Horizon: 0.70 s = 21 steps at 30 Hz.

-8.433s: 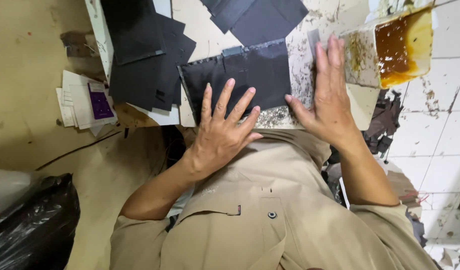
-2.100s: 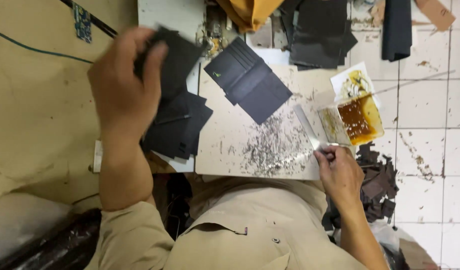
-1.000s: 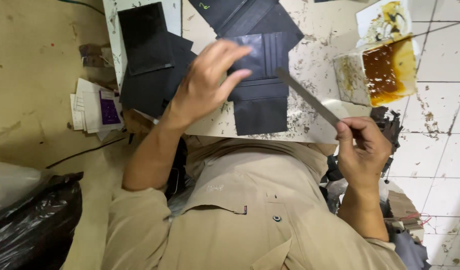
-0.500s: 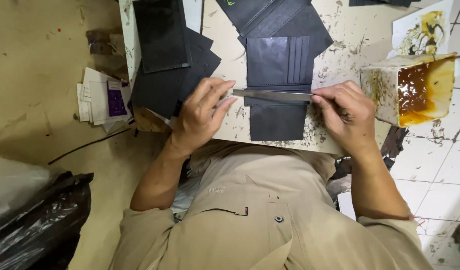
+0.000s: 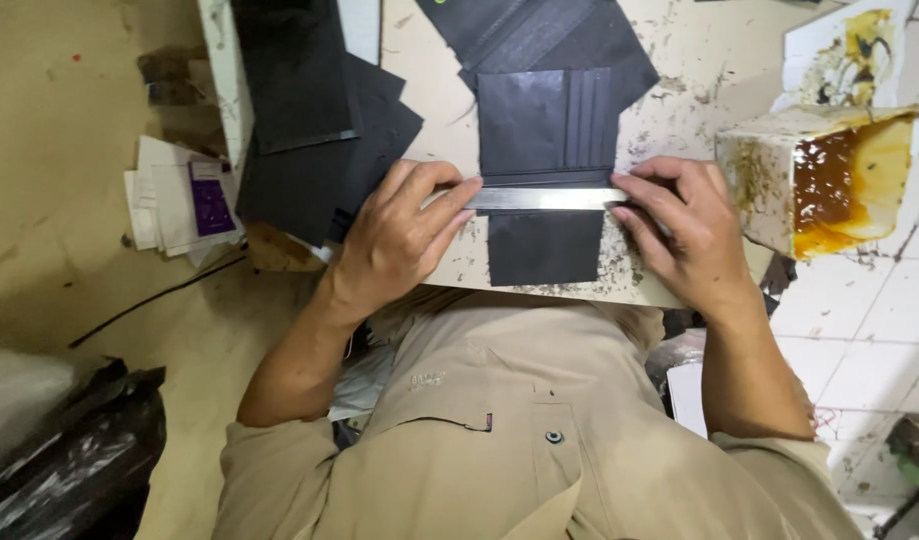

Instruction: Assembling leather wallet components by applying adhesive and folding edges using a ruler.

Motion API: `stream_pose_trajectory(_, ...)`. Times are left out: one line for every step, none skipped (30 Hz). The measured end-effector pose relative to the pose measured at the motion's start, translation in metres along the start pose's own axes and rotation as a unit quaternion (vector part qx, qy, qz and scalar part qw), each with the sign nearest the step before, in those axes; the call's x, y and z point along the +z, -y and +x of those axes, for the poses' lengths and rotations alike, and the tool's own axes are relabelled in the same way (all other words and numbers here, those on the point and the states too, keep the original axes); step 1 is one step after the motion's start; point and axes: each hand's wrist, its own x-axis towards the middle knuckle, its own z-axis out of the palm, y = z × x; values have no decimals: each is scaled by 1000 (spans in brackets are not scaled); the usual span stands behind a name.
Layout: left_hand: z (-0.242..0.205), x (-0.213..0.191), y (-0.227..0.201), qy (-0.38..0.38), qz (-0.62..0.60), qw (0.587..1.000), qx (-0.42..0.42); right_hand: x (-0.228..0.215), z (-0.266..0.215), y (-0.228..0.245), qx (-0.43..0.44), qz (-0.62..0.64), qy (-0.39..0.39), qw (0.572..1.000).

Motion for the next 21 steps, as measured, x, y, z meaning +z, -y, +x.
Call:
stream_pose_trajectory(0, 1, 0, 1, -6, 1000, 3, 2, -1, -2, 5, -4, 0, 1000)
stream_pose_trajectory(1, 2, 0, 7, 17, 1000, 11, 3, -2, -5, -3, -12, -4, 1000)
stream_pose_trajectory(2, 1, 0, 14, 42, 999, 19, 5, -2, -7, -11, -20, -8, 1000)
stream_pose_trajectory(2, 4, 2, 15, 37, 999, 22, 6, -5, -11, -7, -23, -9, 1000)
stream_pose_trajectory(1, 6, 4, 18, 51, 998, 27, 9, -6, -15, -8, -22, -12, 1000)
stream_pose_trajectory(0, 8, 6, 21, 64, 997, 31, 12, -7, -19, -10, -22, -14, 1000)
stream_pose_trajectory(0, 9, 7, 22, 63, 997, 32, 13, -8, -20, -8, -22, -15, 1000)
stream_pose_trajectory(0, 10, 8, 22, 75, 996, 38, 14, -9, -22, -13, -34, -16, 999)
stream_pose_trajectory(-1, 11, 10, 22, 86, 995, 44, 15, -10, -23, -19, -46, -17, 999)
stream_pose_trajectory(0, 12, 10, 22, 86, 995, 44, 16, -10, -25, -18, -46, -17, 999)
stream_pose_trajectory(0, 13, 11, 15, 99, 994, 50, 18, -11, -27, -24, -57, -21, 998)
stream_pose_trajectory(0, 14, 12, 7, 112, 992, 55, 20, -11, -28, -30, -67, -25, 997)
stream_pose_trajectory(1, 14, 11, 8, 111, 992, 55, 20, -11, -28, -29, -66, -26, 997)
stream_pose_trajectory(2, 13, 10, 2, 118, 991, 60, 20, -11, -27, -27, -66, -29, 997)
stream_pose_trajectory(3, 13, 9, -5, 124, 990, 65, 20, -10, -26, -25, -65, -31, 997)
stream_pose_trajectory(5, 12, 8, -4, 124, 990, 64, 21, -12, -28, -25, -65, -31, 997)
stream_pose_trajectory(6, 11, 7, -3, 133, 989, 69, 22, -13, -29, -27, -68, -36, 997)
stream_pose_trajectory(7, 10, 6, -2, 141, 987, 73, 23, -14, -31, -30, -70, -41, 996)
stream_pose_trajectory(8, 11, 7, -1, 143, 987, 72, 23, -14, -30, -31, -69, -41, 996)
stream_pose_trajectory(8, 11, 8, -3, 145, 986, 79, 23, -13, -29, -36, -69, -51, 996)
stream_pose_trajectory(8, 10, 8, -4, 149, 985, 84, 24, -12, -28, -43, -68, -61, 995)
